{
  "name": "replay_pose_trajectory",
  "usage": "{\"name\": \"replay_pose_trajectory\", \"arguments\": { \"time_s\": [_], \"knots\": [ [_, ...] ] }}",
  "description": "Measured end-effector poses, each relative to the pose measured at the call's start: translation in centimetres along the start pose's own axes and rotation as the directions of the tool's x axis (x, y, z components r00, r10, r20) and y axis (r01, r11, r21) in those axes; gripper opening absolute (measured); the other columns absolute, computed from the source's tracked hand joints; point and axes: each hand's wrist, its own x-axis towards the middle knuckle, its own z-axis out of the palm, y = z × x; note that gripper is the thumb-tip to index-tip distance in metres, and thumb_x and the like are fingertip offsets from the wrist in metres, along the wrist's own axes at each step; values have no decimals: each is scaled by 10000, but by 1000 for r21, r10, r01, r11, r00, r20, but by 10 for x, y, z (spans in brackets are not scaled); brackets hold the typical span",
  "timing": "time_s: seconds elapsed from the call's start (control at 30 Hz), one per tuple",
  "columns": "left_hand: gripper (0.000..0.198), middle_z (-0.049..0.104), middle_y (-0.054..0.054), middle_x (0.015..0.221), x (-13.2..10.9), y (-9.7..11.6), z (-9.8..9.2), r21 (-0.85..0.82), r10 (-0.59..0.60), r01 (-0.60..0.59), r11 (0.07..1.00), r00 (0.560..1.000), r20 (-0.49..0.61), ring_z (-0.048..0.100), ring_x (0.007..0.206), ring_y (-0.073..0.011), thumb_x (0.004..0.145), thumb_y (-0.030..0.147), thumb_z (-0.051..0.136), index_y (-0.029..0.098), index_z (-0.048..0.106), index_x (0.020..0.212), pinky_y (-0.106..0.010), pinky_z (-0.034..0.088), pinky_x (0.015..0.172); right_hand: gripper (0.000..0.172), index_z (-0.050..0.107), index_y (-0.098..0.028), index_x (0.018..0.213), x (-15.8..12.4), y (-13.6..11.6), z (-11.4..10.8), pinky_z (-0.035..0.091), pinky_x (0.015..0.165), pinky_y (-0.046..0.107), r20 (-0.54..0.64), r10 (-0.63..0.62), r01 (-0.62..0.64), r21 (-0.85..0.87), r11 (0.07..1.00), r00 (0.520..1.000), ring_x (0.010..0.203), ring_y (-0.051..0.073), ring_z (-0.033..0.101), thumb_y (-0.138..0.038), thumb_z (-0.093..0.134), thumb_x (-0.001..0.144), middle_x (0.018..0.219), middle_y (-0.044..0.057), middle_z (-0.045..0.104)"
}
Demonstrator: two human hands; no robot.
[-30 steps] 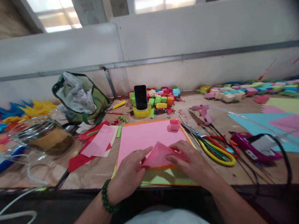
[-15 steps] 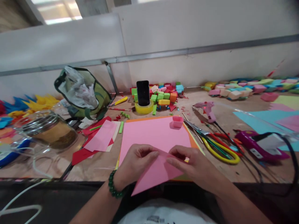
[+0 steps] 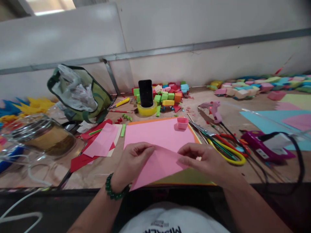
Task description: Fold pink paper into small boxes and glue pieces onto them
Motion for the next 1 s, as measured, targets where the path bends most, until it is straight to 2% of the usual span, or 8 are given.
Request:
{"name": "replay_pose_trajectory", "arguments": {
  "time_s": [0.2,0.37,0.5,0.63,0.77,0.83,0.9,1.0],
  "knots": [
    [242,598,0,589,0,-8,-2,-79,27,-46,996,974,-223,471,557,-99,754,362,658,132,699,689,-189,377,502,395,624,-175,998,3,5,4,498,578,234,-319,-55,176,363,915,946,611,133,617,-325,778,667,658,2,644],
    [260,564,10,576,-2,-15,-1,-84,8,-30,996,969,-248,445,553,-88,769,377,653,134,696,686,-178,364,494,385,612,-194,978,6,10,10,495,593,227,-478,-43,253,383,888,877,588,112,591,-284,801,655,638,-24,631],
    [235,605,-3,618,1,-10,-1,-40,24,-36,999,961,-276,483,584,-102,754,363,663,136,720,731,-179,385,505,445,582,-188,1070,11,7,7,511,617,268,-381,-51,202,368,908,923,627,143,617,-304,772,684,671,-12,633],
    [235,649,-13,658,4,-3,6,-60,39,-59,996,956,-289,526,610,-115,756,356,656,134,717,711,-188,421,536,662,529,-213,1236,12,3,15,533,588,270,-188,61,65,595,801,980,663,163,651,-347,784,640,813,26,685],
    [241,675,-21,690,4,2,18,-182,14,-75,980,949,-314,562,628,-120,760,362,656,127,704,737,-198,457,580,406,703,-175,947,8,4,40,556,648,303,-142,111,6,640,768,984,714,202,671,-353,811,599,819,59,728],
    [263,691,-35,755,3,3,22,-294,-12,-57,954,973,-229,595,671,-132,763,375,657,126,690,843,-209,478,616,253,726,-158,749,7,3,49,556,640,311,-174,117,5,578,816,978,682,210,668,-338,816,597,763,67,736],
    [365,700,-51,851,2,3,23,-383,-14,-4,924,999,-44,621,724,-145,733,364,699,136,644,1013,-222,493,652,210,723,-155,664,7,2,51,546,589,302,-282,122,41,512,858,952,608,199,652,-338,810,605,687,61,728],
    [481,690,-59,934,-2,0,21,-344,-10,67,937,986,165,621,770,-145,657,294,775,147,607,1083,-215,493,673,184,721,-161,632,10,4,44,539,566,289,-427,107,113,458,882,898,581,190,642,-322,809,612,640,46,716]
  ]
}}
